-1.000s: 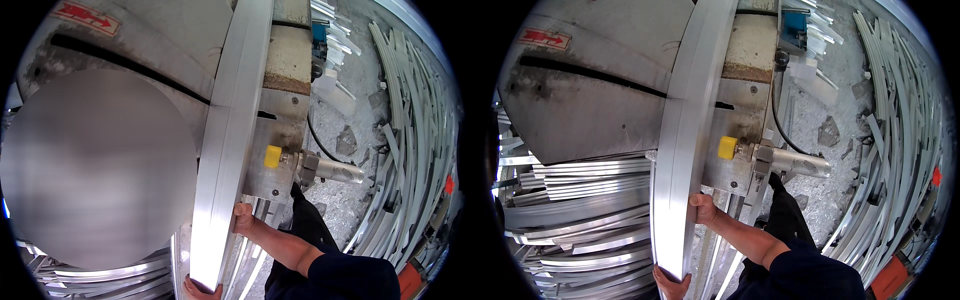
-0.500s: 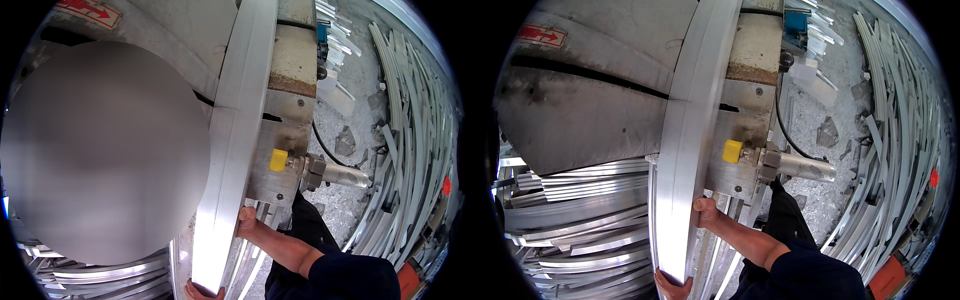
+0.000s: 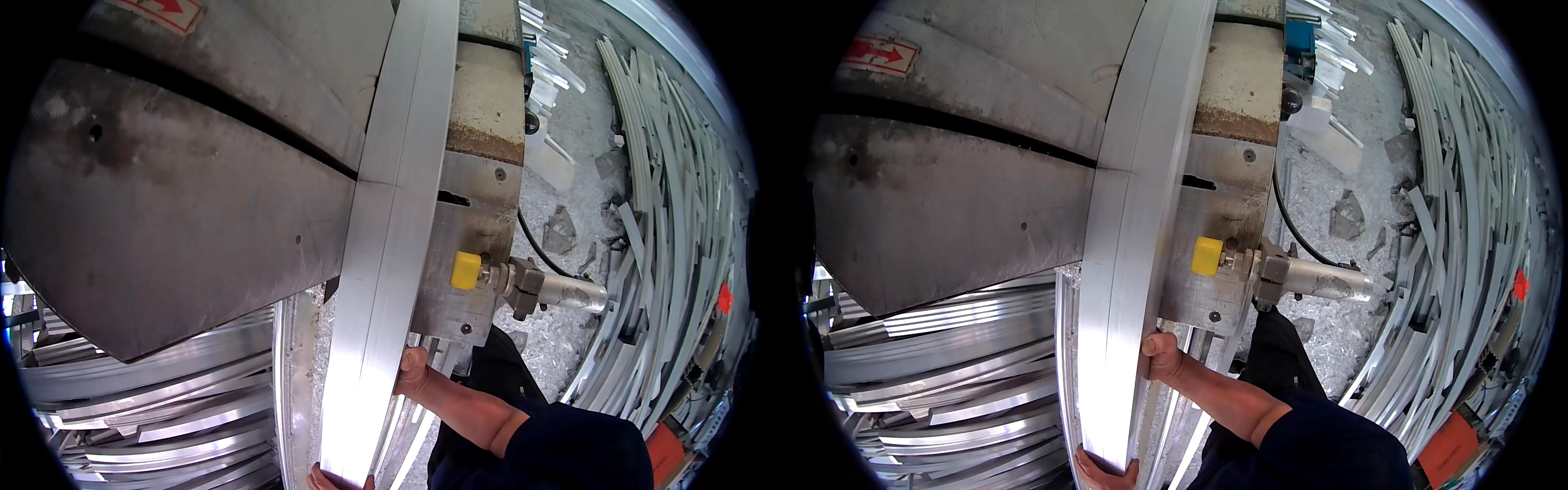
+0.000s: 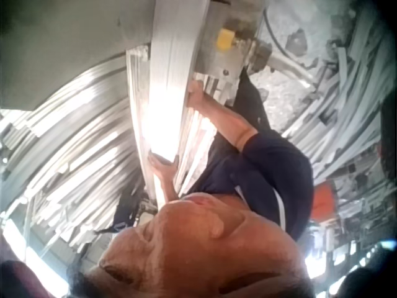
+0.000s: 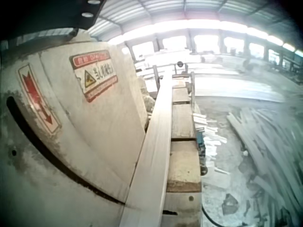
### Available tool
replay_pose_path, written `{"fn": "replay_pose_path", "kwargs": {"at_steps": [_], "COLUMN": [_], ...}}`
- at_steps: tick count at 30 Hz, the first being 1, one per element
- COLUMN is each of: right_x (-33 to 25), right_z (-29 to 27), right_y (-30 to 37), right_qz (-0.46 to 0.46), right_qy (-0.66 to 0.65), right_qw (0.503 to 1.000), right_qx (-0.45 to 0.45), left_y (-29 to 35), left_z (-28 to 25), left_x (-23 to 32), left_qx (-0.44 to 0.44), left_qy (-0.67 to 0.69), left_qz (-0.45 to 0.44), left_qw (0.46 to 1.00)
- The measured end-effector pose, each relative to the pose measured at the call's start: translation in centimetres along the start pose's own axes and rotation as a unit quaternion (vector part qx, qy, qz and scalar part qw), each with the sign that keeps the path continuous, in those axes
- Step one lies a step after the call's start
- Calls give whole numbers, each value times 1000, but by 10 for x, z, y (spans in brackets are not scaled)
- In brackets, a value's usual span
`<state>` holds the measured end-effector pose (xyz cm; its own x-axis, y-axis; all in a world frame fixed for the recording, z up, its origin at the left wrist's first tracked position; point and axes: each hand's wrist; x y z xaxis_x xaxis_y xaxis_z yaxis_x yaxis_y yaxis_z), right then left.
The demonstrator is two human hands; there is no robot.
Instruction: The person selects long metal profiles from a pile, carries them to a cutting machine, positions each profile, and operates the machine to cut them. The person repeats this process for several profiles, handling them one at a time.
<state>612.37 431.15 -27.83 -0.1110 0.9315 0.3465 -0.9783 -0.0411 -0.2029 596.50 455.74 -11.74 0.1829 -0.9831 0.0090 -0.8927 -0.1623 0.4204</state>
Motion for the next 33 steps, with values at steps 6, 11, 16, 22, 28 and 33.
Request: {"fn": "replay_pose_path", "kwargs": {"at_steps": [6,11,16,22,28,33], "right_x": [-1,-6,-4,15,171,360], "right_z": [-3,-22,-74,15,46,43], "right_y": [4,7,28,108,259,348], "right_qz": [6,23,7,212,531,568], "right_qy": [7,20,90,341,715,719], "right_qw": [1000,999,995,888,453,355], "right_qx": [24,-28,35,223,38,-186], "left_y": [-1,-2,-8,-5,135,342], "left_z": [-4,-1,-11,-39,-33,110], "left_x": [9,14,18,5,-94,-266], "left_qx": [-14,31,74,54,286,383], "left_qy": [3,-4,57,111,249,288], "left_qz": [7,33,95,141,173,-78], "left_qw": [1000,999,991,982,909,874]}}
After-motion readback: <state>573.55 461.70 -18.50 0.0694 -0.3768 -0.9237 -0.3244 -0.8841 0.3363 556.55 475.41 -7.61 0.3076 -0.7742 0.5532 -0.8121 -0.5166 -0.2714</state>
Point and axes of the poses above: each hand's wrist, its own y-axis away from the middle knuckle, its own z-axis out of the palm, x = y × z, and after that the axes turned 7 degrees about y, right-handed
